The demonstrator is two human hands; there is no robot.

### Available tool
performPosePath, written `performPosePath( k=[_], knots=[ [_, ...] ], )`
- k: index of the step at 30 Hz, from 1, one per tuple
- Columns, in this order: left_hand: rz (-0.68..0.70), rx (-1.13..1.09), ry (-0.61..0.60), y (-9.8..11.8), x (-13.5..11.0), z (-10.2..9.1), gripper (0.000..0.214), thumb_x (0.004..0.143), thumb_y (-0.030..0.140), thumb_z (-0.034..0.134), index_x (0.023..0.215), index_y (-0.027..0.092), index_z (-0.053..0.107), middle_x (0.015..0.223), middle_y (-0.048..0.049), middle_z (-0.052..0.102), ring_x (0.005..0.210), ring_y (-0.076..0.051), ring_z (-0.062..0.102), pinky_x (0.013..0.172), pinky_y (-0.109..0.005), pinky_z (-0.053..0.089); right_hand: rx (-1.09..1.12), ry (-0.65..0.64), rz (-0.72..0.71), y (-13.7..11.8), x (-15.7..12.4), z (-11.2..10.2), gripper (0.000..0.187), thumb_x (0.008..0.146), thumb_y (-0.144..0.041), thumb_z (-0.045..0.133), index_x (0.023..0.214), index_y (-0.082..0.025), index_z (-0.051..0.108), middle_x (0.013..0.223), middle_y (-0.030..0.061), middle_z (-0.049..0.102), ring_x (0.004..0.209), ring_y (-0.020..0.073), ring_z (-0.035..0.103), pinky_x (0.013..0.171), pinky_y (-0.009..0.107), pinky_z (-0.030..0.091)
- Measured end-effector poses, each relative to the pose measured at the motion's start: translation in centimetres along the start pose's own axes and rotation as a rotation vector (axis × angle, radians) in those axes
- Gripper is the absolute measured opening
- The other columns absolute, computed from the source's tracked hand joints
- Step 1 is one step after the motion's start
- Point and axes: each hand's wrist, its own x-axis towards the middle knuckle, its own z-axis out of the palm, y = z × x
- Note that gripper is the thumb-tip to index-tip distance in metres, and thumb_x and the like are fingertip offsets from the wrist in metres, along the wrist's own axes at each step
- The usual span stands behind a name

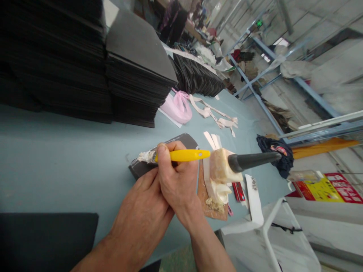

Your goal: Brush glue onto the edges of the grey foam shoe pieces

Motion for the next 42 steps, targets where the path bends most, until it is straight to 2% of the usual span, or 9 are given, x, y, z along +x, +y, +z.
performPosePath(
  k=[6, 11, 15, 21, 27, 42],
  knots=[
    [-0.016, -0.015, -0.018, 0.0, 0.0, -0.3, 0.024, 0.092, 0.030, 0.080, 0.113, 0.019, 0.079, 0.118, -0.0092, 0.078, 0.111, -0.031, 0.072, 0.096, -0.046, 0.069, -0.076, 0.045, -0.014, 0.7, 0.6, -0.4, 0.029, 0.102, -0.042, 0.066, 0.080, -0.023, 0.062, 0.064, -0.0036, 0.060, 0.061, 0.0124, 0.058, 0.055, 0.026, 0.046],
    [-0.046, -0.022, -0.043, 0.1, 0.0, -0.4, 0.024, 0.087, 0.031, 0.086, 0.108, 0.021, 0.080, 0.113, -0.0073, 0.077, 0.111, -0.031, 0.071, 0.097, -0.048, 0.068, -0.100, 0.070, 0.001, 1.0, 1.3, -0.6, 0.030, 0.102, -0.044, 0.065, 0.080, -0.023, 0.061, 0.064, -0.0046, 0.059, 0.058, 0.0114, 0.056, 0.053, 0.026, 0.044],
    [-0.045, 0.003, -0.009, 0.3, 0.0, -0.5, 0.030, 0.084, 0.030, 0.088, 0.110, 0.020, 0.080, 0.114, -0.0079, 0.077, 0.112, -0.031, 0.070, 0.098, -0.048, 0.067, -0.106, 0.091, 0.005, 1.3, 1.6, -0.8, 0.032, 0.102, -0.044, 0.065, 0.078, -0.024, 0.059, 0.062, -0.0054, 0.058, 0.057, 0.0109, 0.056, 0.053, 0.025, 0.043],
    [-0.096, 0.009, 0.028, 0.3, -0.1, -0.3, 0.032, 0.091, 0.025, 0.075, 0.121, 0.016, 0.076, 0.126, -0.0096, 0.077, 0.118, -0.031, 0.069, 0.102, -0.048, 0.066, -0.089, 0.085, 0.021, 2.2, 2.0, -1.0, 0.033, 0.101, -0.050, 0.067, 0.081, -0.024, 0.060, 0.055, -0.0087, 0.051, 0.048, 0.0090, 0.048, 0.046, 0.024, 0.036],
    [-0.098, 0.053, 0.046, 0.4, 0.0, -0.1, 0.041, 0.092, 0.024, 0.068, 0.131, 0.010, 0.072, 0.130, -0.0112, 0.077, 0.121, -0.031, 0.068, 0.103, -0.046, 0.064, -0.096, 0.092, 0.028, 3.2, 3.9, -1.6, 0.031, 0.100, -0.048, 0.066, 0.082, -0.023, 0.062, 0.056, -0.0082, 0.053, 0.049, 0.0091, 0.048, 0.048, 0.025, 0.035],
    [-0.052, 0.087, 0.028, 0.0, -0.2, -0.5, 0.041, 0.092, 0.022, 0.065, 0.130, 0.009, 0.073, 0.131, -0.0150, 0.077, 0.121, -0.035, 0.070, 0.099, -0.050, 0.067, -0.312, 0.106, -0.061, 5.6, 8.3, -3.9, 0.036, 0.103, -0.041, 0.060, 0.072, -0.023, 0.058, 0.052, -0.0082, 0.048, 0.052, 0.0111, 0.046, 0.058, 0.030, 0.034]
  ],
)
